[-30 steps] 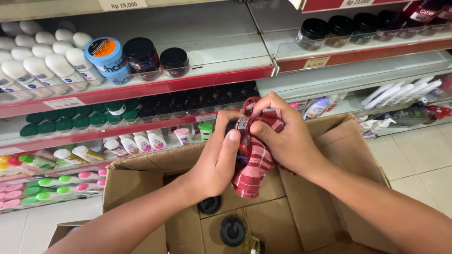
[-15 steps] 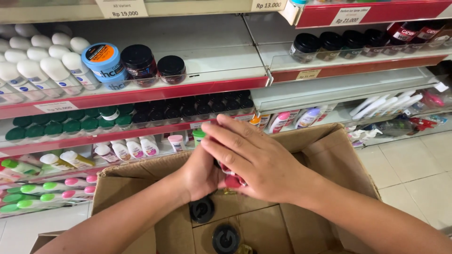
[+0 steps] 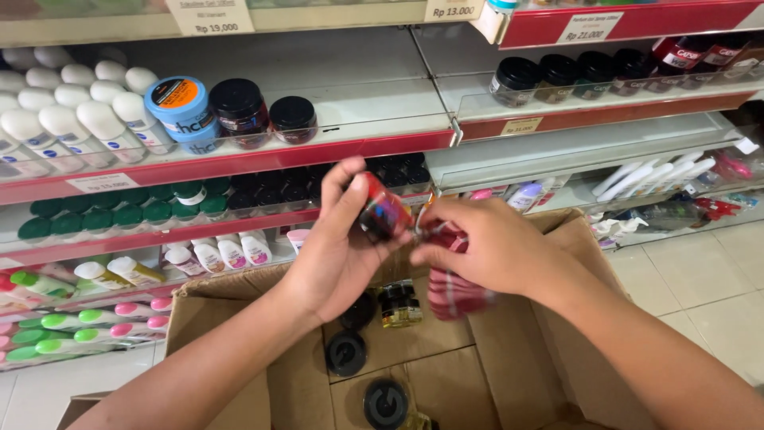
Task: Wiping jars of personal care products with a cloth and placing them on a grocery store shelf.
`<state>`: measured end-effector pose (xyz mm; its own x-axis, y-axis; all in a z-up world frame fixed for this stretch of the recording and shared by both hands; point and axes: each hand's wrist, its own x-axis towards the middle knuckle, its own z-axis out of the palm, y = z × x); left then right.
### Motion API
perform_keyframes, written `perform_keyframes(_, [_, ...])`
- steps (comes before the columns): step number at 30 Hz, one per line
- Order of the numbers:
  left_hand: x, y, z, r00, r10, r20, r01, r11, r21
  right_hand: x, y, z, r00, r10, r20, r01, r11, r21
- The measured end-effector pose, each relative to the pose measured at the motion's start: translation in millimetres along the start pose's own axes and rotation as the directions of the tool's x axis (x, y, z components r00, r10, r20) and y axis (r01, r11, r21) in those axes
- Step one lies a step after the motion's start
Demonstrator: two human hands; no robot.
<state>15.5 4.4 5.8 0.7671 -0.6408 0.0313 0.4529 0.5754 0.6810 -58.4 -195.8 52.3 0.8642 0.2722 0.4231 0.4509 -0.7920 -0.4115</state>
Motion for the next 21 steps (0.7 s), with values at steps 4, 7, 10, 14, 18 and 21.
perform_keyframes(4, [1.2,20.1,12.3,0.996,0.080,-0.036,-0.074,0.984,0.160,-0.6,9.4,13.9,0.657,0.501,0.564,-0.376,0.865,-0.331])
perform_keyframes(7, [6.6,19.6,3.5,0.990,0.135,0.031,-0.137,0.988,0.067,-19.9,33.1,36.8,0.425,0.446,0.788,-0.275,0.893,-0.357])
perform_keyframes(10, [10.0,26.5,5.7,0.991,0.074,0.109,-0.081,0.995,0.059,-30.8,54.2,55.7,0.281,0.540,0.794,-0.159,0.842,-0.516])
perform_keyframes(14, [11.2,29.4,0.6,0.999,-0.024,0.040,0.018,0.990,0.137,-47.3,84.7,77.0,0.212,0.571,0.793,-0.023,0.814,-0.581])
perform_keyframes(18, [17.9,27.5,-6.3,0.999,-0.004,-0.039,0.012,0.977,0.211,-27.1,72.1,47.9,0.352,0.435,0.829,-0.299,0.892,-0.340])
perform_keyframes(21, [16.7,27.7,0.0,0.996,0.075,-0.051,-0.053,0.942,0.331,3.3,17.4,-7.3,0.703,0.298,0.645,-0.385,0.923,-0.007])
